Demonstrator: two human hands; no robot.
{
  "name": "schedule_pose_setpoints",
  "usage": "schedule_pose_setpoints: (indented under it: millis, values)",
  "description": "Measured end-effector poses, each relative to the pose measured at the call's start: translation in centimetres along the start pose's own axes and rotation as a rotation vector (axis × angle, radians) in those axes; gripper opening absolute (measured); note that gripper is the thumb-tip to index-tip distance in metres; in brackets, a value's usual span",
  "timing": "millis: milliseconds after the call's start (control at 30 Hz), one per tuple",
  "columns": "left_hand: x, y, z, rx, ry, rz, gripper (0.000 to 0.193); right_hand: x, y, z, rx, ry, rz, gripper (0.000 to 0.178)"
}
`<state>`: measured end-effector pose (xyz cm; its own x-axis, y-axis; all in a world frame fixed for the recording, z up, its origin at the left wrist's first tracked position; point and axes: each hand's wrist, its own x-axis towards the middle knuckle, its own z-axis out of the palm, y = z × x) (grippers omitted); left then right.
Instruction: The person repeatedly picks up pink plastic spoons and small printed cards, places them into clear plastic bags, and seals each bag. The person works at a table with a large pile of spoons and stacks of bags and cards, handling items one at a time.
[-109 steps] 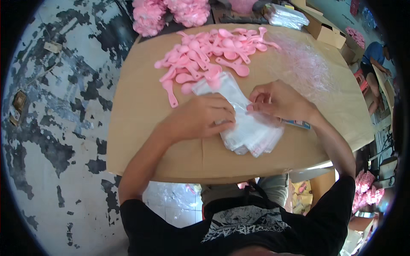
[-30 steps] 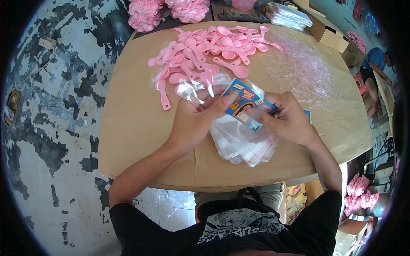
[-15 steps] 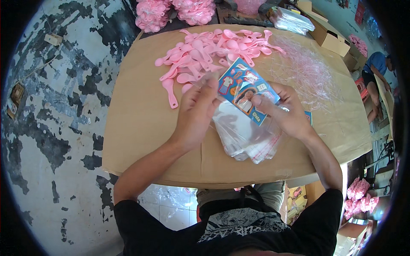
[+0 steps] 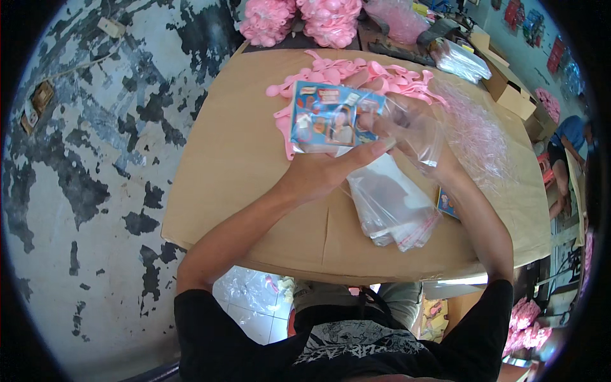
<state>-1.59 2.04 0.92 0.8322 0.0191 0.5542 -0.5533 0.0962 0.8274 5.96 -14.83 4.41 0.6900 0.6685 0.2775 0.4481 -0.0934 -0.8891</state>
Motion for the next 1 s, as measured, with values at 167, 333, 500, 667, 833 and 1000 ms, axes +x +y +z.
schedule_pose_setpoints:
  millis: [167,333,500,667,833,1000]
  values:
    - [1.4,0.0,-4.6,-0.201,0.165,-0.009,0.033,4.0,-0.7,-0.2,0.411,-0.160,-0.014,0.026]
    - [3.8,0.3,-9.1,0.329,0.091,0.068,0.040,7.0,-1.2,-2.2,-0.094,-0.160,-0.150,0.024]
    - [6.0,-2.4,-14.7,-0.178,0.275,0.059,0.041,8.9,3.3,-4.2,-0.305,-0.196,-0.209,0.024]
    - [5.4,-2.9,-13.5,-0.014,0.265,0.029,0.042,7.2,5.4,0.2,-0.799,-0.264,-0.044,0.031]
    - [4.6,-3.1,-11.5,-0.052,0.222,-0.048,0.045,7.4,4.5,-2.7,-0.729,-0.148,-0.110,0.030]
    - [4.6,-3.1,-11.1,-0.130,0.239,-0.044,0.048,7.6,1.8,-4.6,-0.619,-0.067,-0.009,0.029]
